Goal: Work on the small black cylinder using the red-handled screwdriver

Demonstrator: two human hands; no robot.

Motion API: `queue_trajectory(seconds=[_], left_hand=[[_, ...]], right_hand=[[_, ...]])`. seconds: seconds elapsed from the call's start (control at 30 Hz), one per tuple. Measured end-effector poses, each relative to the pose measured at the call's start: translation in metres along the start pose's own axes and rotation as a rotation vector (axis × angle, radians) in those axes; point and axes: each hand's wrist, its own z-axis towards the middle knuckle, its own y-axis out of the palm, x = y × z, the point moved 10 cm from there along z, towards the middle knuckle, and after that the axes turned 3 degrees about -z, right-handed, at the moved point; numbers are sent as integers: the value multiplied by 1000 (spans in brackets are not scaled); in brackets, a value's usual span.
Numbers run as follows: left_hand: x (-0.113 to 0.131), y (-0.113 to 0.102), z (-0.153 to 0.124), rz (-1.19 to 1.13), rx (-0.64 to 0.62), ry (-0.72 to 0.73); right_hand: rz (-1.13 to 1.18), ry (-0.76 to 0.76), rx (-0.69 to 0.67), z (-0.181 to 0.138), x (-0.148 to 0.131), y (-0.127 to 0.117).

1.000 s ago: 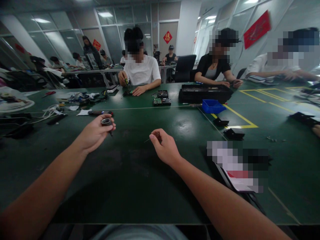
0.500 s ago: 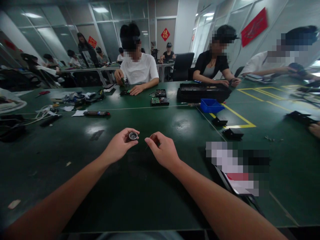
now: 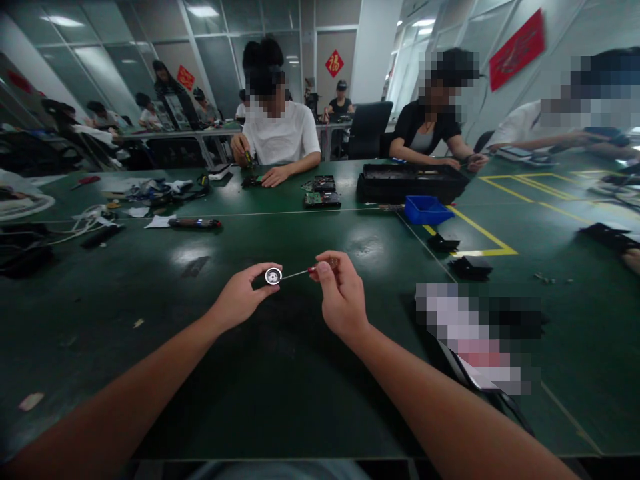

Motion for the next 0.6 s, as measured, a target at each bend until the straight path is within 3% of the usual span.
queue_trajectory(seconds=[0.37, 0.6], left_hand=[[-2, 10, -2, 21, -74, 72], [-2, 9, -2, 29, -73, 99]], right_hand=[[-129, -4, -110, -2, 4, 13], [-185, -25, -95, -1, 0, 11]])
